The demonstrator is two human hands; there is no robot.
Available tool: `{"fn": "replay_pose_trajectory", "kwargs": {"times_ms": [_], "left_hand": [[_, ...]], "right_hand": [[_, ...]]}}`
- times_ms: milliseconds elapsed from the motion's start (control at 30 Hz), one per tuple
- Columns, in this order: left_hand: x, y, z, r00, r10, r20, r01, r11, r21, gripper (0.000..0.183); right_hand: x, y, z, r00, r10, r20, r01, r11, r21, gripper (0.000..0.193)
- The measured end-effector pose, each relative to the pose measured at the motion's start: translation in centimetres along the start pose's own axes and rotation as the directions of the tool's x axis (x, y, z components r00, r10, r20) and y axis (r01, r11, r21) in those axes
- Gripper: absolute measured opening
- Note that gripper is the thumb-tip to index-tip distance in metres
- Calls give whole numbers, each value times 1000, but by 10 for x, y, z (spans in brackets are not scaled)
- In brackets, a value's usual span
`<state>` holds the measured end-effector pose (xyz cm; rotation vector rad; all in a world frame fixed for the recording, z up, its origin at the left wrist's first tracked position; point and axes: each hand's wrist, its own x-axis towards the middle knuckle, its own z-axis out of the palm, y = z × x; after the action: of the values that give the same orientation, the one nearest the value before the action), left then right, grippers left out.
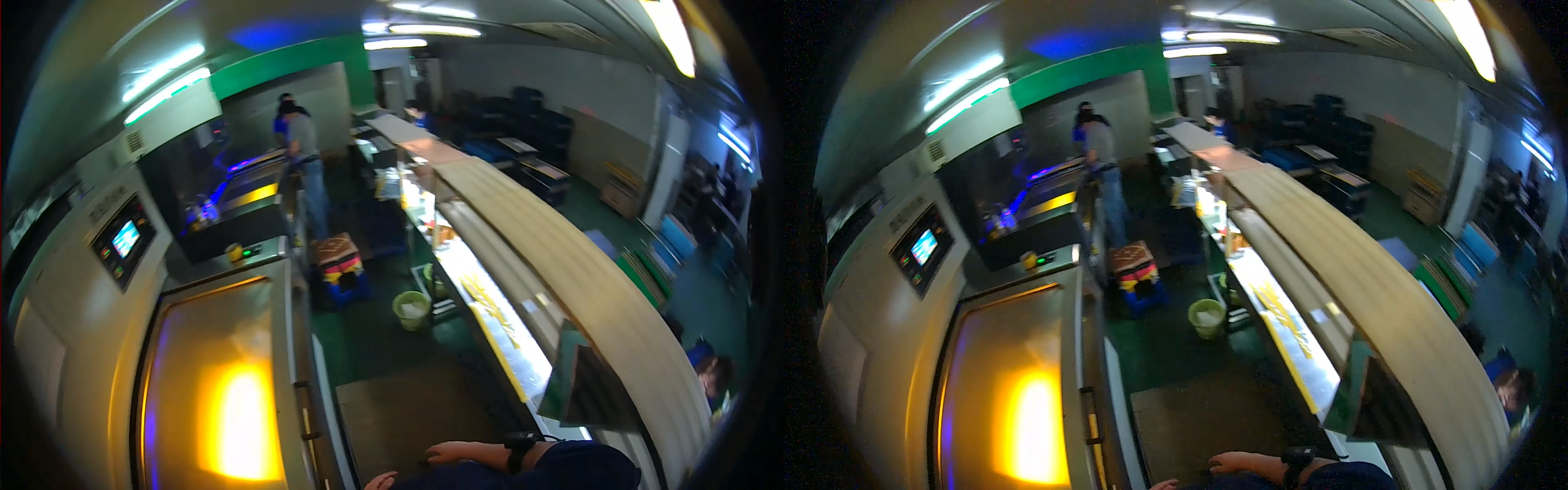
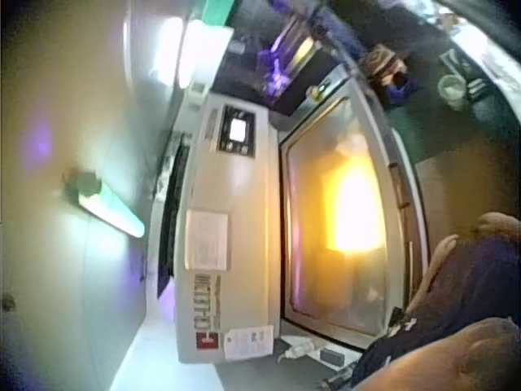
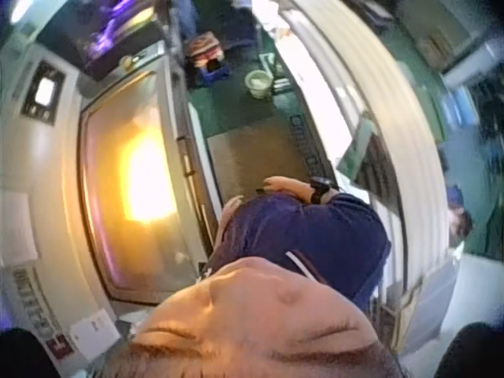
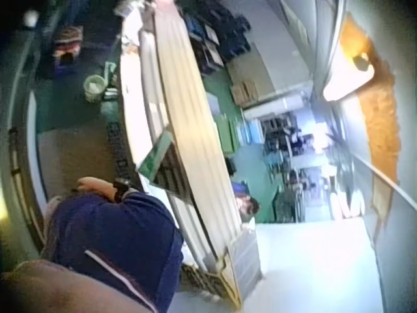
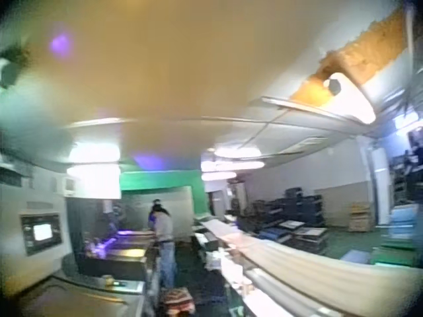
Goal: Operating an industrial LED exposure machine to process material sheets.
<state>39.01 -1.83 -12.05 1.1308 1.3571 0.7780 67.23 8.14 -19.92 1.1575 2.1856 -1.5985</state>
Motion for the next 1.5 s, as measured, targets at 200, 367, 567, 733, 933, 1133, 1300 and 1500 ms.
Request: {"fn": "replay_pose_trajectory", "kwargs": {"times_ms": [200,367,567,733,933,1133,1300,1500], "left_hand": [[13,4,68,945,-155,287,117,983,143,44],[2,-19,56,961,-205,187,157,957,245,46],[-21,1,36,749,-556,361,399,813,425,51],[-18,52,41,817,-446,366,439,892,108,49],[-5,50,8,891,-325,319,403,888,-223,45],[-9,117,-68,998,-63,-25,45,888,-458,39],[-5,157,-126,971,-88,-224,-74,777,-625,29],[1,183,-182,948,134,-288,-98,986,133,28]], "right_hand": [[-87,42,18,999,20,-41,-10,971,239,65],[-148,4,-25,974,207,88,-225,915,335,69],[-148,-32,-56,956,110,273,-209,907,365,75],[-133,-65,-59,999,43,-4,-39,933,358,61],[-74,-107,-74,981,-182,70,93,755,649,40],[-10,-166,-95,977,-203,58,111,729,676,35],[55,-244,-97,970,-157,187,84,934,348,36],[114,-331,-69,537,-673,509,586,731,349,36]]}}
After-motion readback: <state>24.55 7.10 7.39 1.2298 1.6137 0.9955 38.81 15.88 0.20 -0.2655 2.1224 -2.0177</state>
